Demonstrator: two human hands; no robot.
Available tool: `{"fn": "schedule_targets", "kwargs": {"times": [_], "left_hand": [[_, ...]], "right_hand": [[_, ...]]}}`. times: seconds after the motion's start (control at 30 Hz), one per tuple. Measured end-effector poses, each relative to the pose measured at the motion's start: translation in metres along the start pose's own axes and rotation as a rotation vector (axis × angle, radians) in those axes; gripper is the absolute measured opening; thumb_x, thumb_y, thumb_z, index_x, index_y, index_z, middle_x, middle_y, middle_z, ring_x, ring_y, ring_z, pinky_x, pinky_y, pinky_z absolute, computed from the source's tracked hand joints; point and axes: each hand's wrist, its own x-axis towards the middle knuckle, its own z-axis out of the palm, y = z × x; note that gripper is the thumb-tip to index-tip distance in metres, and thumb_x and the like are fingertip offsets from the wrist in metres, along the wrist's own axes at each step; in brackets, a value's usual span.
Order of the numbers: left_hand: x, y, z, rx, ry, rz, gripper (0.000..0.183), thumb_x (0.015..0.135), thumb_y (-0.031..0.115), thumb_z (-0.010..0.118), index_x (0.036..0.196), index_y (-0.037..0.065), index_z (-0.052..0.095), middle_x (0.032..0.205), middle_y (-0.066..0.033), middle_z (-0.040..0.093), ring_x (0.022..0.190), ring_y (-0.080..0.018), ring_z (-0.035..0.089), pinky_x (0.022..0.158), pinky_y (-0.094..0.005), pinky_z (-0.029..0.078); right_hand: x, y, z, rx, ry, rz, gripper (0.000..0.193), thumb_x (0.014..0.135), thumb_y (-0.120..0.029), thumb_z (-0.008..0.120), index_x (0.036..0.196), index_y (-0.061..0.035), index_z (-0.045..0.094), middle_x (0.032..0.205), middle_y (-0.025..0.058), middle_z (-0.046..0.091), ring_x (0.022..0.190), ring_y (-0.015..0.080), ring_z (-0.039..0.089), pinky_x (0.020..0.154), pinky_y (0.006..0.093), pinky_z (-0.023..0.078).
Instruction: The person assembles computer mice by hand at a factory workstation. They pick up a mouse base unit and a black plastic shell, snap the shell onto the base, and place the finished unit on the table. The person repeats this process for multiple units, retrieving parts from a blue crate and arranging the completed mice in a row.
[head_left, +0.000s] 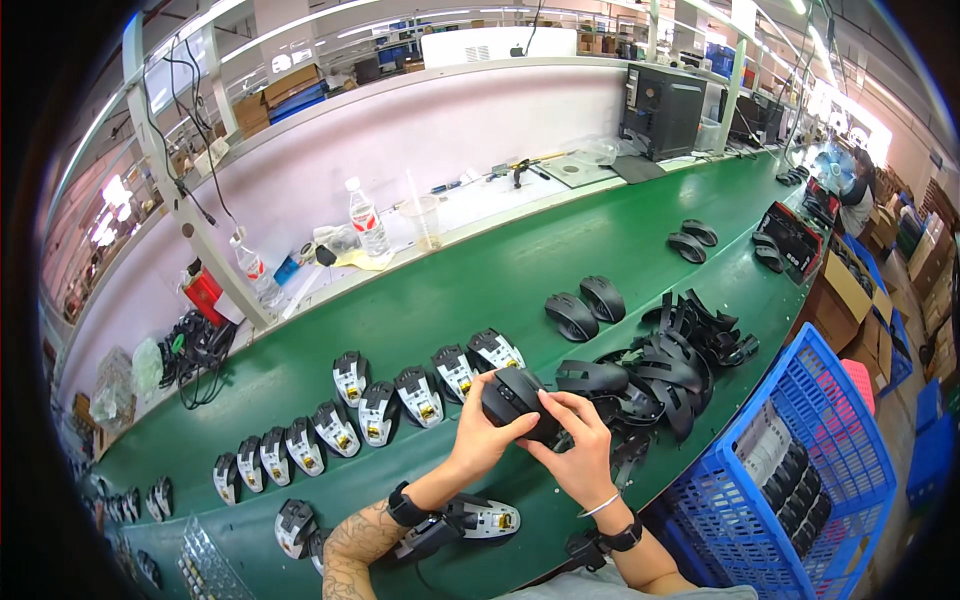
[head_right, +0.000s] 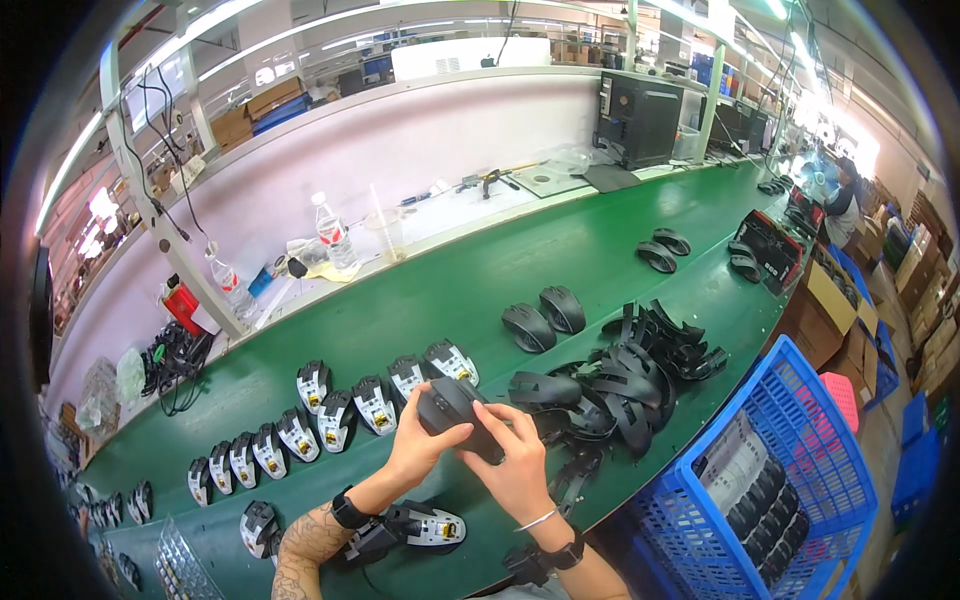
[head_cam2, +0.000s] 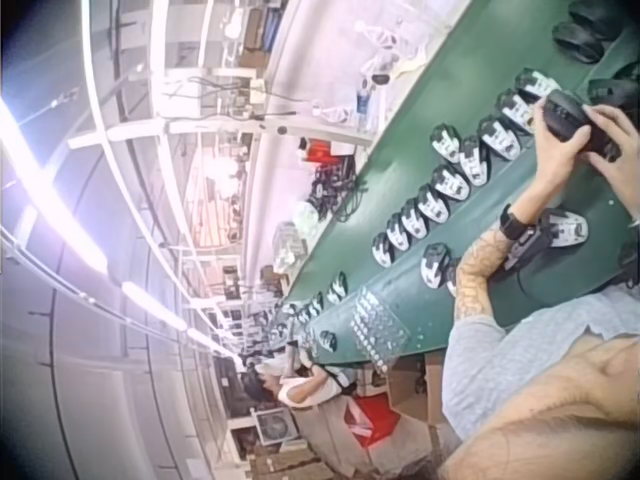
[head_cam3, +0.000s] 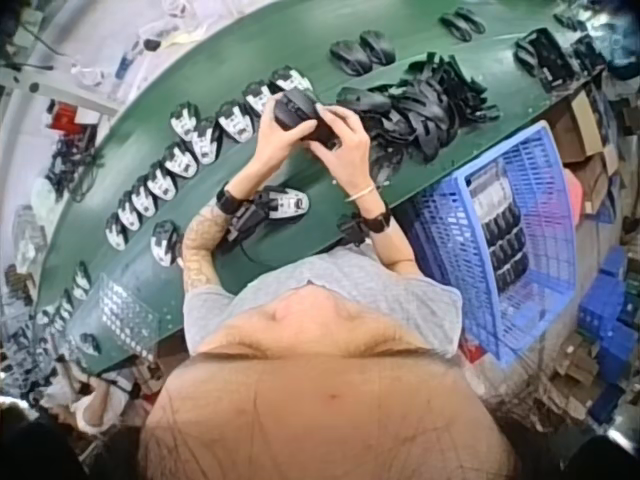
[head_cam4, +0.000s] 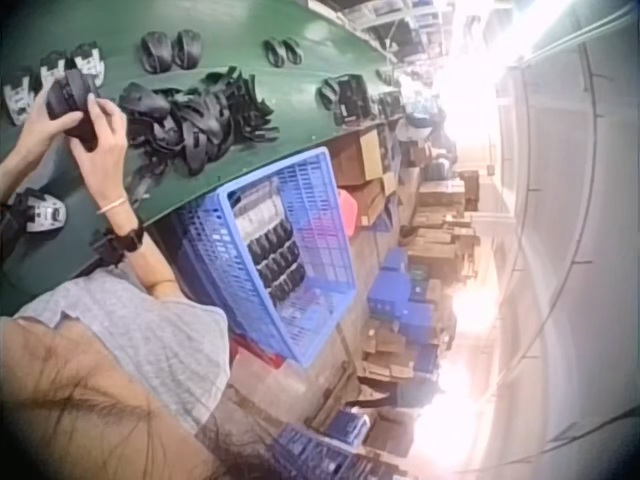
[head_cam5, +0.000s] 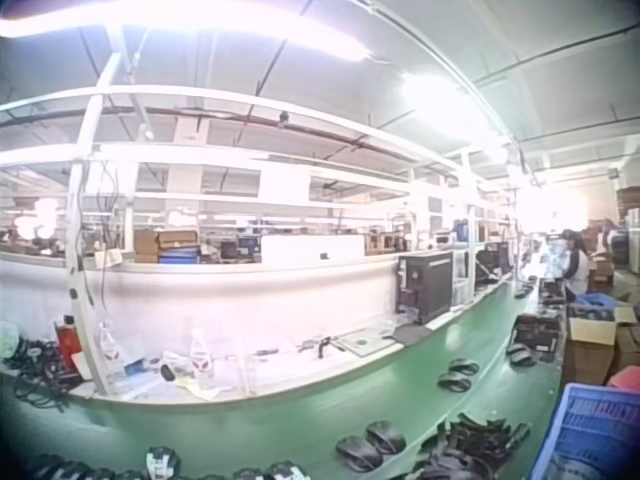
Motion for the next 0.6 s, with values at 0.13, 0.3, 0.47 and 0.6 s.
{"fn": "schedule_targets", "kwargs": {"times": [0.13, 0.3, 0.47, 0.6], "left_hand": [[0.0, 0.0, -0.006, -0.064, 0.002, -0.094, 0.066, 0.074, 0.005, 0.077, 0.124, 0.003, 0.034, 0.112, -0.0125, 0.055, 0.102, -0.02, 0.059, 0.086, -0.033, 0.052], [0.0, -0.008, -0.009, -0.062, 0.053, -0.046, 0.067, 0.072, 0.003, 0.078, 0.125, 0.003, 0.036, 0.112, -0.0116, 0.055, 0.102, -0.0199, 0.059, 0.087, -0.0329, 0.051], [0.0, 0.002, -0.004, -0.164, 0.086, 0.062, 0.07, 0.07, 0.0, 0.079, 0.125, 0.003, 0.036, 0.111, -0.0091, 0.054, 0.102, -0.0191, 0.058, 0.09, -0.0334, 0.05], [-0.002, 0.002, -0.002, -0.167, 0.107, 0.103, 0.069, 0.07, -0.002, 0.077, 0.125, 0.004, 0.036, 0.111, -0.0079, 0.053, 0.104, -0.0186, 0.057, 0.091, -0.0336, 0.049]], "right_hand": [[0.005, 0.001, -0.008, -0.028, -0.074, -0.012, 0.063, 0.059, -0.012, 0.083, 0.119, -0.0108, 0.062, 0.113, 0.0089, 0.058, 0.098, 0.027, 0.056, 0.084, 0.0367, 0.049], [0.003, -0.003, -0.004, -0.089, -0.042, -0.011, 0.067, 0.061, -0.017, 0.084, 0.123, -0.0093, 0.059, 0.118, 0.0108, 0.056, 0.1, 0.0259, 0.057, 0.087, 0.0356, 0.049], [-0.007, 0.022, 0.005, 0.756, -0.08, 0.48, 0.042, 0.088, -0.018, 0.067, 0.12, 0.0039, 0.054, 0.103, 0.0063, 0.061, 0.09, 0.0116, 0.057, 0.081, 0.0258, 0.049], [-0.008, 0.035, 0.011, 1.033, -0.149, 0.526, 0.018, 0.089, -0.015, 0.064, 0.098, -0.0008, 0.058, 0.096, 0.0028, 0.063, 0.087, 0.0091, 0.057, 0.076, 0.0249, 0.049]]}}
